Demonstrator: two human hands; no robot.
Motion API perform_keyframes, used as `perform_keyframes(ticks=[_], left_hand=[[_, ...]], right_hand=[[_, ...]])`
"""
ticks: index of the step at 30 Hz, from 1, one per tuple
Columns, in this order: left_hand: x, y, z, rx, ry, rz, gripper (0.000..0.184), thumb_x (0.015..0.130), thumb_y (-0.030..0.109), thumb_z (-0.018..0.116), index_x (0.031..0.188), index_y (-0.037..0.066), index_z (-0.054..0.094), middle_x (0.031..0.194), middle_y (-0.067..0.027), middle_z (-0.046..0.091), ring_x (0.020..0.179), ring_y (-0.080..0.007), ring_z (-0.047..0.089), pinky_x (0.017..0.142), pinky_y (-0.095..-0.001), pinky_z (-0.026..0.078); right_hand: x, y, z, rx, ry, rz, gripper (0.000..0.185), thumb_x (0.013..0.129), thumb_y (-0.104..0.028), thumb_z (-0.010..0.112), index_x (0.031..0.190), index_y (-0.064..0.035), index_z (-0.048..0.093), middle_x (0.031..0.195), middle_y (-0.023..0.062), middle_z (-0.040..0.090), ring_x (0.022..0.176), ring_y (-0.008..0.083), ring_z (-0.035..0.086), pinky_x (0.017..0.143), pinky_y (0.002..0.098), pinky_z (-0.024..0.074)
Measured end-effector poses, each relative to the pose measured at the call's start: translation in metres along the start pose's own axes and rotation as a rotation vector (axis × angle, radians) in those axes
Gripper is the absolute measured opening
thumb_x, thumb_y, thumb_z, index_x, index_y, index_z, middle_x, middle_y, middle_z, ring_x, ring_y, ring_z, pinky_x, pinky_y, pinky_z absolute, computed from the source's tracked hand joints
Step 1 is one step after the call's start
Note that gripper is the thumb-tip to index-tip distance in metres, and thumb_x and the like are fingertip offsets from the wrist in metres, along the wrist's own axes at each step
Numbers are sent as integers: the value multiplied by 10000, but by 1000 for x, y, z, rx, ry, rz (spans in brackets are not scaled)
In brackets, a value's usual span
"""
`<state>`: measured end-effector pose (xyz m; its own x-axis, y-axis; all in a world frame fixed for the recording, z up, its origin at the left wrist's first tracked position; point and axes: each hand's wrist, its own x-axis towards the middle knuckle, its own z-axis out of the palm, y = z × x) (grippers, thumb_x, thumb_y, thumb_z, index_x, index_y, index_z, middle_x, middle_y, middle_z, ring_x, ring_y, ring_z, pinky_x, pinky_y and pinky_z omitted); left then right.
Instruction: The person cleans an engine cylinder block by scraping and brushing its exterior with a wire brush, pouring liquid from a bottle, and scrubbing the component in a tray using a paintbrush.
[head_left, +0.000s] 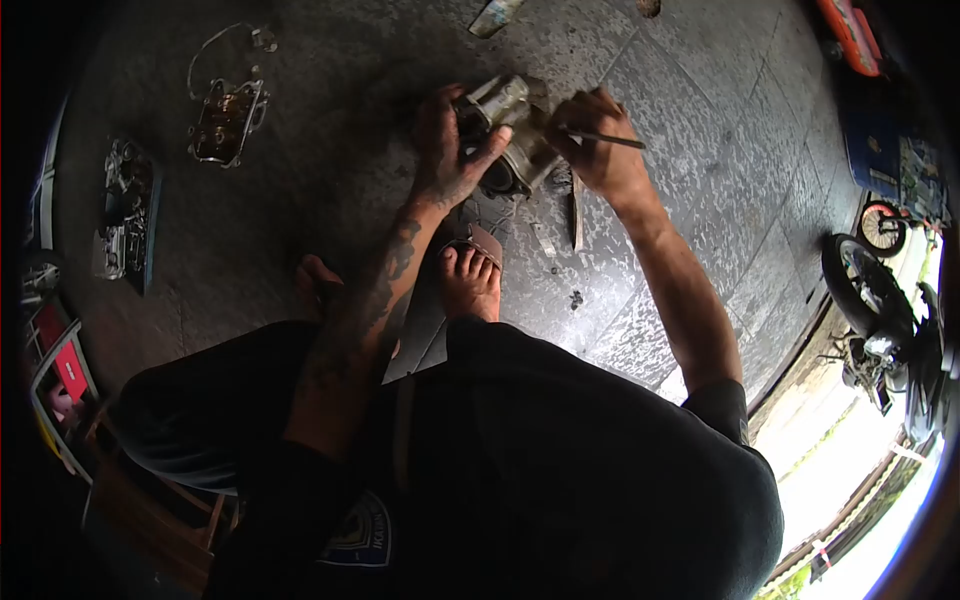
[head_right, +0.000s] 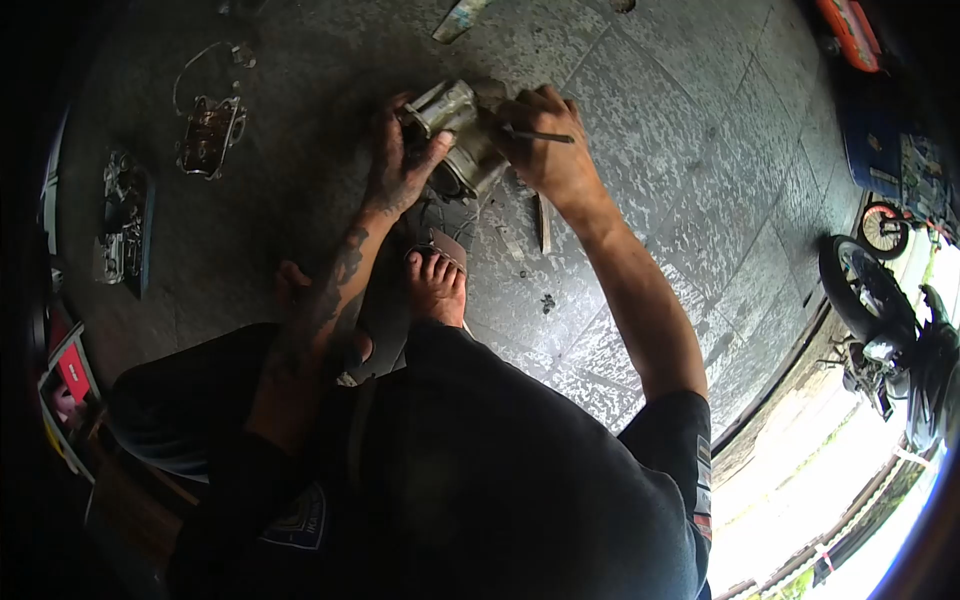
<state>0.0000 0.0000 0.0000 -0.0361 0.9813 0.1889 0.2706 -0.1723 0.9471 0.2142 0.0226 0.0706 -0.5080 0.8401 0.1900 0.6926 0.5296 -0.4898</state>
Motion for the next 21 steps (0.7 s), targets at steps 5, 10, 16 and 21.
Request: perform_keyframes(ticks=[5, 10, 16, 21], left_hand=[[-4, 13, 5, 25, 51, 59, 648, 758, 319, 790, 1224, -4, 478, 1112, -176, 535, 1027, -300, 545, 885, -416, 470], [-3, 2, 1, 44, 69, 2, 668, 747, 404, 776, 1203, -1, 502, 1112, -186, 551, 1040, -340, 541, 917, -443, 438], [1, 9, -1, 85, 80, 49, 670, 725, 400, 789, 1179, -11, 518, 1112, -191, 564, 1038, -347, 542, 912, -461, 420], [2, 0, -3, 149, 76, 112, 673, 727, 392, 791, 1195, 1, 505, 1146, -165, 558, 1065, -346, 524, 926, -465, 406]], right_hand=[[-2, -8, -19, 22, -110, 3, 57, 773, -156, 709, 793, -104, 699, 828, 20, 654, 803, 231, 574, 737, 371, 465], [8, 0, -7, 33, -25, -39, 54, 784, -150, 700, 784, -97, 686, 819, 18, 654, 783, 213, 573, 734, 363, 457], [17, -3, -12, -164, -94, -134, 85, 765, -169, 721, 803, -98, 691, 814, 10, 630, 829, 208, 564, 740, 380, 452], [5, -14, -9, -89, -114, 26, 97, 804, -143, 715, 748, -79, 667, 785, 74, 652, 700, 250, 579, 664, 380, 477]])
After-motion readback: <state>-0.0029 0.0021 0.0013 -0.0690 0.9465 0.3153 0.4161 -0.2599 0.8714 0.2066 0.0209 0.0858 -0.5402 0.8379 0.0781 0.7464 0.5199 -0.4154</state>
